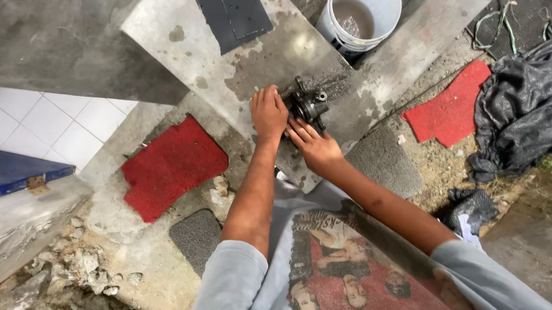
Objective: The person scrubs a black mechanical component, appearing to be a brake caliper or pump housing, on a wet concrete washing slab. They repeatedly rub the part with a sponge, dip the sponge into a bucket of water, turn the component over, and continue scrubbing its different surfaces.
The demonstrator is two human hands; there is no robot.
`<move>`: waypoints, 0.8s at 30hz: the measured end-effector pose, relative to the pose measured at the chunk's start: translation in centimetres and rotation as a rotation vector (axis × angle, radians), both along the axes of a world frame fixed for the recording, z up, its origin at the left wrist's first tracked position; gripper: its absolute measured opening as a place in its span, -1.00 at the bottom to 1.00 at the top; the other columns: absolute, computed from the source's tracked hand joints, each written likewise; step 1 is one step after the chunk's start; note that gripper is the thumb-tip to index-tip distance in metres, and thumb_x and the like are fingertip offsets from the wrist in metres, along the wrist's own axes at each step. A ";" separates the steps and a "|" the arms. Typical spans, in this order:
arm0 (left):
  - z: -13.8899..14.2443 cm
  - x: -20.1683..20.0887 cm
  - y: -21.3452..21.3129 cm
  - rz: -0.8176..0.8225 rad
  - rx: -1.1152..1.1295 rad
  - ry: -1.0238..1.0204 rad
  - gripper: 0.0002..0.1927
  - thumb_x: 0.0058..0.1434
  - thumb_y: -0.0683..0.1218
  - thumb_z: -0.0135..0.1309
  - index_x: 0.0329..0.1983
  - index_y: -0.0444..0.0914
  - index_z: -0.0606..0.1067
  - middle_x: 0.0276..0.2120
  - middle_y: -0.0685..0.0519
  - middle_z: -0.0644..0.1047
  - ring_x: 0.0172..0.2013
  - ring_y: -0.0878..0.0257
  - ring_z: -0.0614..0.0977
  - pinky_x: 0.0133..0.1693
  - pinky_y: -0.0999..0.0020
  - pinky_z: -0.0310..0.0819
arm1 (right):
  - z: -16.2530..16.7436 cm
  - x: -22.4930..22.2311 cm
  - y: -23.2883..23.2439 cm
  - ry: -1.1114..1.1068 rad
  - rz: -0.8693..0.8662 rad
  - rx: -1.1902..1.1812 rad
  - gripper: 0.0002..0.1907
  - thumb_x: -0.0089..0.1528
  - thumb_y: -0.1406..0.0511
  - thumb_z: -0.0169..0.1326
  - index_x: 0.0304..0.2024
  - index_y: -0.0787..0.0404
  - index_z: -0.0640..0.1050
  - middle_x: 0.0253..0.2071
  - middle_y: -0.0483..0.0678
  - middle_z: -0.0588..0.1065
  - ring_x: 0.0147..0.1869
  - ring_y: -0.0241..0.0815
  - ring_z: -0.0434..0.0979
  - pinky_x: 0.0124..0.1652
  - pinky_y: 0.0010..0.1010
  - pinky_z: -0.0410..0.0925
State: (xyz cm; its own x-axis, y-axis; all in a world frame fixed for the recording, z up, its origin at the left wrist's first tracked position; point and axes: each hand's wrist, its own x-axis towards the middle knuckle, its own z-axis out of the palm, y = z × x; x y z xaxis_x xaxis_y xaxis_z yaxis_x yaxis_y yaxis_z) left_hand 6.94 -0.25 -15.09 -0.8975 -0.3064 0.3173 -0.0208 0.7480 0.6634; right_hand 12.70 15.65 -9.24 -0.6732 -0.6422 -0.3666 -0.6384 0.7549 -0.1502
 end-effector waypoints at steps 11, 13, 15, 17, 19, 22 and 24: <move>0.2 0.0 0.1 0.019 0.021 0.019 -0.87 0.36 -0.16 -0.02 -0.11 -0.23 0.53 -0.21 -0.04 0.55 -0.12 -0.09 0.54 -0.04 0.00 0.38 | -0.6 0.8 0.1 0.011 -0.007 0.030 -0.21 0.18 0.34 -0.02 0.48 0.19 0.13 0.58 -0.08 0.01 0.64 -0.11 -0.06 0.17 0.02 0.35; 0.3 0.0 0.1 0.029 0.032 0.004 -0.87 0.36 -0.15 -0.01 -0.11 -0.22 0.53 -0.21 -0.03 0.55 -0.12 -0.09 0.54 -0.04 0.00 0.38 | -0.6 0.6 0.0 0.038 -0.011 0.034 -0.18 0.16 0.34 -0.02 0.50 0.16 0.13 0.56 -0.09 0.03 0.63 -0.12 -0.05 0.21 0.02 0.34; 0.5 0.0 0.1 0.037 0.028 0.045 -0.88 0.35 -0.15 -0.01 -0.11 -0.20 0.52 -0.19 -0.02 0.56 -0.10 -0.08 0.55 -0.01 0.01 0.39 | -0.4 0.5 -0.1 0.049 -0.014 0.014 -0.17 0.17 0.34 -0.02 0.52 0.13 0.12 0.56 -0.10 0.03 0.62 -0.13 -0.06 0.23 0.02 0.33; 0.5 -0.2 0.2 0.042 -0.003 0.034 -0.88 0.34 -0.15 -0.01 -0.13 -0.19 0.53 -0.21 -0.01 0.55 -0.11 -0.08 0.55 -0.03 0.01 0.39 | -0.2 0.3 -0.2 0.078 -0.024 -0.027 -0.19 0.21 0.34 -0.03 0.53 0.11 0.11 0.58 -0.11 0.00 0.62 -0.14 -0.06 0.20 0.02 0.34; 0.5 -0.2 0.2 0.050 -0.015 0.018 -0.88 0.34 -0.15 0.00 -0.13 -0.19 0.53 -0.22 -0.01 0.55 -0.12 -0.08 0.55 -0.03 0.00 0.38 | -0.1 0.4 -0.2 -0.005 -0.029 0.048 -0.21 0.22 0.34 -0.04 0.50 0.12 0.09 0.58 -0.13 -0.03 0.62 -0.15 -0.08 0.17 0.03 0.34; 0.6 0.0 0.2 0.039 0.006 -0.026 -0.88 0.37 -0.14 0.00 -0.11 -0.20 0.53 -0.19 -0.02 0.55 -0.10 -0.09 0.54 -0.01 0.00 0.38 | 0.0 0.6 -0.2 0.004 -0.042 0.016 -0.19 0.20 0.34 -0.02 0.51 0.15 0.10 0.58 -0.12 -0.01 0.63 -0.15 -0.07 0.22 -0.03 0.33; 0.5 0.1 0.2 0.028 0.012 -0.008 -0.89 0.40 -0.15 -0.01 -0.10 -0.21 0.53 -0.18 -0.02 0.55 -0.09 -0.09 0.53 0.01 0.01 0.38 | 0.1 0.9 -0.3 0.035 -0.059 -0.022 -0.18 0.21 0.35 -0.02 0.53 0.15 0.10 0.59 -0.11 -0.01 0.65 -0.16 -0.06 0.24 -0.08 0.33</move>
